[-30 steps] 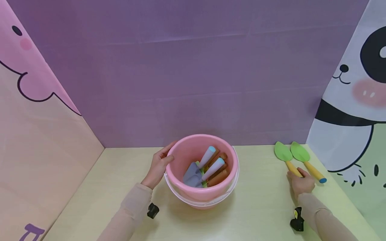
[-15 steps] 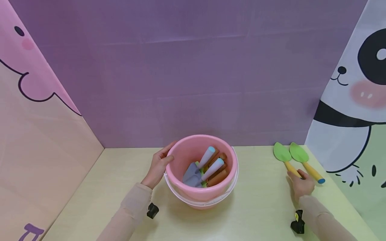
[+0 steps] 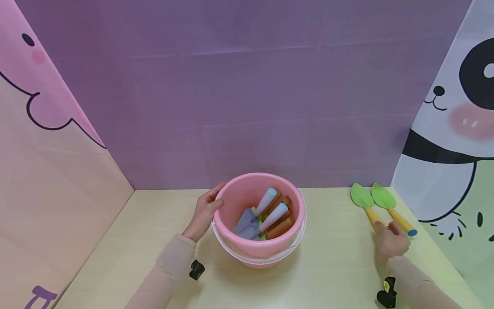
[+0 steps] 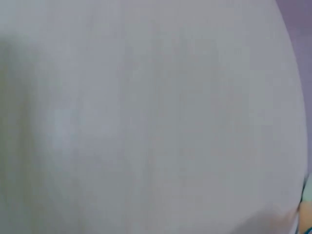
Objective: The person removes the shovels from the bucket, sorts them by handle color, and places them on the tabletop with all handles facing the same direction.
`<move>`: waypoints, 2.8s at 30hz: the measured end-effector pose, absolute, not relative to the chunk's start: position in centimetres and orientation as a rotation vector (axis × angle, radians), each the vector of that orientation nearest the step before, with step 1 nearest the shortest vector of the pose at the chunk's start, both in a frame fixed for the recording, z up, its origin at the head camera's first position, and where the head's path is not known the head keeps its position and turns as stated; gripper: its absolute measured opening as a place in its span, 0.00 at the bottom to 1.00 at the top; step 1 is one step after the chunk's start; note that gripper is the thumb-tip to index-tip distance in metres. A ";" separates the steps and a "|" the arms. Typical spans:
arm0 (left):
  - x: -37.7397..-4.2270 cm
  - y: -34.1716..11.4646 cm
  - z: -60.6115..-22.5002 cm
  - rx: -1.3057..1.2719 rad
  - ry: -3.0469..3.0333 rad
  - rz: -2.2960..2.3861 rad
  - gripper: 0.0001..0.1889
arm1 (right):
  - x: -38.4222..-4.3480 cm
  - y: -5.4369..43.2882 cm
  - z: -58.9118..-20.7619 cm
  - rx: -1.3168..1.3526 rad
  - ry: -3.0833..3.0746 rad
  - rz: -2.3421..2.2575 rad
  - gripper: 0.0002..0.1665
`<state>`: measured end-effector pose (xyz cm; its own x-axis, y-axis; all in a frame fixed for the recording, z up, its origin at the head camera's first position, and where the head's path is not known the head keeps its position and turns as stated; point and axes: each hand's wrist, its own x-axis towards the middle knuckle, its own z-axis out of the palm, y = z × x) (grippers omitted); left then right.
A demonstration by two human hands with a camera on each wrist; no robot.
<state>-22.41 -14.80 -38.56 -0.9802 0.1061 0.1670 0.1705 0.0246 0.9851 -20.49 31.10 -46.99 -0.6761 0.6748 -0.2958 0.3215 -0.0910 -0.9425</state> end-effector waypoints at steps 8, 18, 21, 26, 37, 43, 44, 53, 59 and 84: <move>-22.2 -14.9 -38.5 -0.292 -2.217 -2.147 0.27 | -19.8 31.3 -44.8 -0.978 -1.989 1.765 0.41; -22.4 -14.9 -38.7 -0.297 -2.217 -2.137 0.28 | -19.5 31.8 -41.8 -0.544 -2.204 1.574 0.33; -22.4 -14.8 -38.7 -0.301 -2.217 -2.139 0.27 | -19.4 31.9 -40.3 -0.348 -2.219 1.544 0.28; -22.4 -14.8 -38.6 -0.297 -2.209 -2.142 0.27 | -19.3 31.9 -38.0 -0.129 -2.285 1.483 0.19; -22.4 -14.8 -38.5 -0.289 -2.197 -2.159 0.27 | -19.7 29.4 -33.9 0.286 -2.531 1.358 0.17; -22.5 -14.7 -38.5 -0.288 -2.208 -2.150 0.27 | -20.5 27.0 -32.3 0.544 -2.664 1.248 0.20; -22.5 -14.8 -38.5 -0.287 -2.209 -2.146 0.27 | -20.7 26.4 -32.2 0.582 -2.680 1.219 0.20; -22.4 -14.9 -38.5 -0.308 -2.205 -2.145 0.27 | -22.1 21.3 -31.3 0.846 -2.715 1.118 0.20; -22.5 -14.9 -38.7 -0.324 -2.201 -2.133 0.27 | -23.0 18.8 -31.1 0.981 -2.705 1.077 0.20; -22.6 -15.0 -38.8 -0.339 -2.208 -2.130 0.27 | -26.3 11.6 -33.5 1.105 -2.793 1.024 0.21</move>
<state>-22.62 -14.99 -38.76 -0.9743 0.1191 0.1910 0.1952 0.0244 0.9805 -26.34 11.59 -33.46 -0.7572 -0.6228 0.1968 -0.6023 0.5493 -0.5792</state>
